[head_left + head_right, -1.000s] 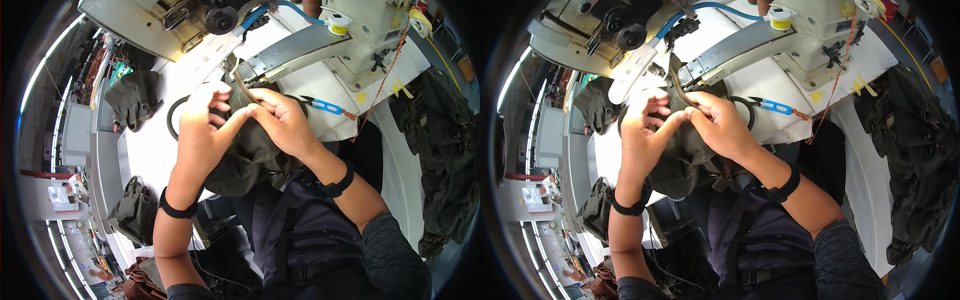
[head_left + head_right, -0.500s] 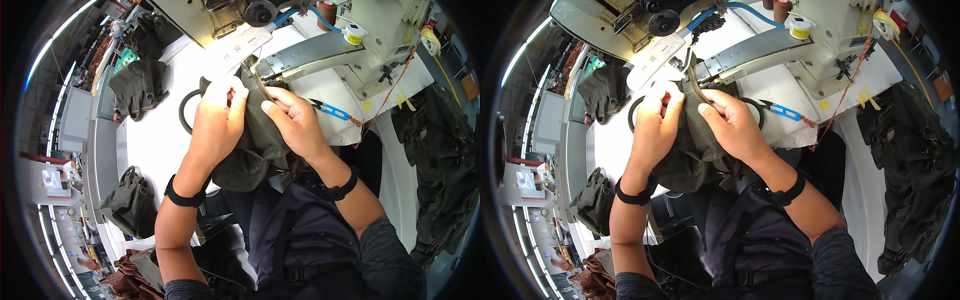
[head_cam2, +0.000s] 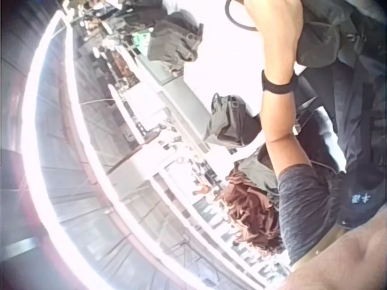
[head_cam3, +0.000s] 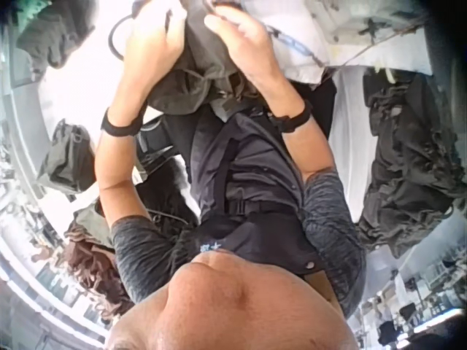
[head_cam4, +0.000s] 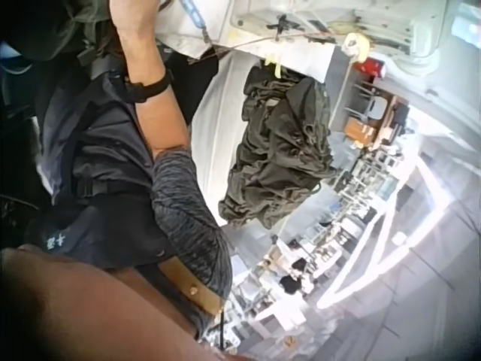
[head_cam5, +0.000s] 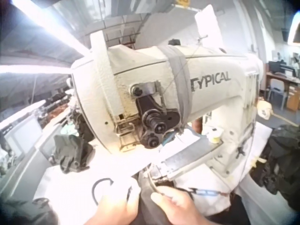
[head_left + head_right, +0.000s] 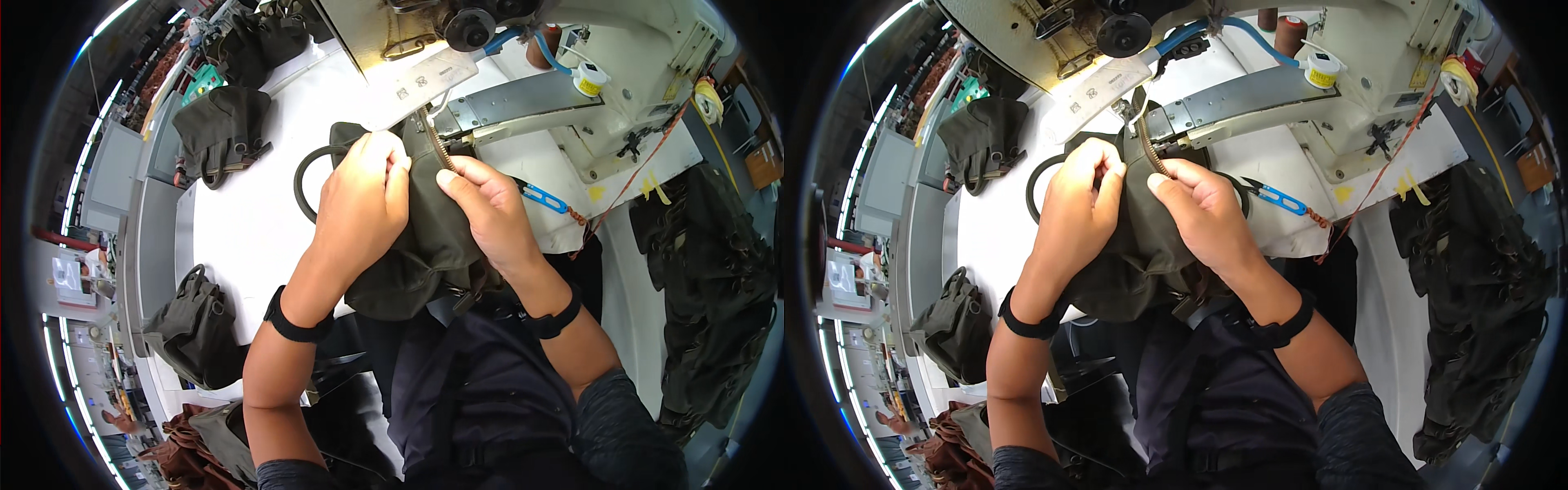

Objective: The person uses pliers to adjust a zipper on a green bag, then places the bag under a sewing machine to stitch the zipper. They guide the bag through the machine, sew the zipper, and inspect the finished seam.

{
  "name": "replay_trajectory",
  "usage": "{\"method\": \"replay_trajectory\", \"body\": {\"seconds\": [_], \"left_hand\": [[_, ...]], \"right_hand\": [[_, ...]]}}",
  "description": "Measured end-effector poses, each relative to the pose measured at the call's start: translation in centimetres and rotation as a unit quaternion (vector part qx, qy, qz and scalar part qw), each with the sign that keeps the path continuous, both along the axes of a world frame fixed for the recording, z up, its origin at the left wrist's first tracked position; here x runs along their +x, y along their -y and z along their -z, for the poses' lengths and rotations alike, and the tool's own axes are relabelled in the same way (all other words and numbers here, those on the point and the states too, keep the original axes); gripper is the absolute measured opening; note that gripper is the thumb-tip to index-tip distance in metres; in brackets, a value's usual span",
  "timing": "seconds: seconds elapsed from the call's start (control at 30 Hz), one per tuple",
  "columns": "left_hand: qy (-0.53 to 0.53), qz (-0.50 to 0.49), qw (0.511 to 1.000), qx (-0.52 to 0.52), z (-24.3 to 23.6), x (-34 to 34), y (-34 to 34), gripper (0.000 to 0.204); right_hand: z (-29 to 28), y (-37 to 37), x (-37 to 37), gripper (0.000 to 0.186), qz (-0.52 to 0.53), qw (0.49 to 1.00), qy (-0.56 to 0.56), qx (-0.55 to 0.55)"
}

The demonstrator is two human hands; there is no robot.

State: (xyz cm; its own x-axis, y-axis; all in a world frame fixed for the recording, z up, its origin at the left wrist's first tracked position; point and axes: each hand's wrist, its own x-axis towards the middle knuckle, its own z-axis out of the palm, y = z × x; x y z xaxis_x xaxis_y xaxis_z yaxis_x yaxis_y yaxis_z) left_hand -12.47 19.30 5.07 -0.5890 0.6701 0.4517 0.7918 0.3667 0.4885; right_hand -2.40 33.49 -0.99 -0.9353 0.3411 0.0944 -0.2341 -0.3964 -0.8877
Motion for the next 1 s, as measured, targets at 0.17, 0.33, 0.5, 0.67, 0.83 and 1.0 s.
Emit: {"method": "replay_trajectory", "body": {"seconds": [0.17,0.33,0.5,0.67,0.83,1.0], "left_hand": [[-0.016,-0.014,1.000,0.006,-0.8,1.1,0.3,0.006],[-0.053,-0.028,0.998,-0.018,0.5,0.9,0.6,0.008],[-0.131,-0.006,0.990,-0.051,-0.5,2.0,0.8,0.042],[-0.157,0.054,0.981,-0.099,-0.1,2.7,1.6,0.055],[-0.126,0.056,0.983,-0.119,-1.0,2.8,1.6,0.062],[-0.106,0.050,0.984,-0.132,-1.1,2.8,1.8,0.064]], "right_hand": [[-0.2,-0.1,-0.7,0.019,0.043,0.998,0.000,0.051],[-0.8,-0.3,-0.6,0.023,0.050,0.993,0.040,0.100],[-0.6,-0.5,-1.2,0.031,0.075,0.988,0.026,0.132],[-0.4,-0.7,-1.6,0.038,0.081,0.988,0.025,0.126],[-0.2,-0.6,-1.9,0.040,0.096,0.987,0.019,0.124],[-0.5,-0.4,-1.9,0.040,0.097,0.988,0.024,0.117]]}}
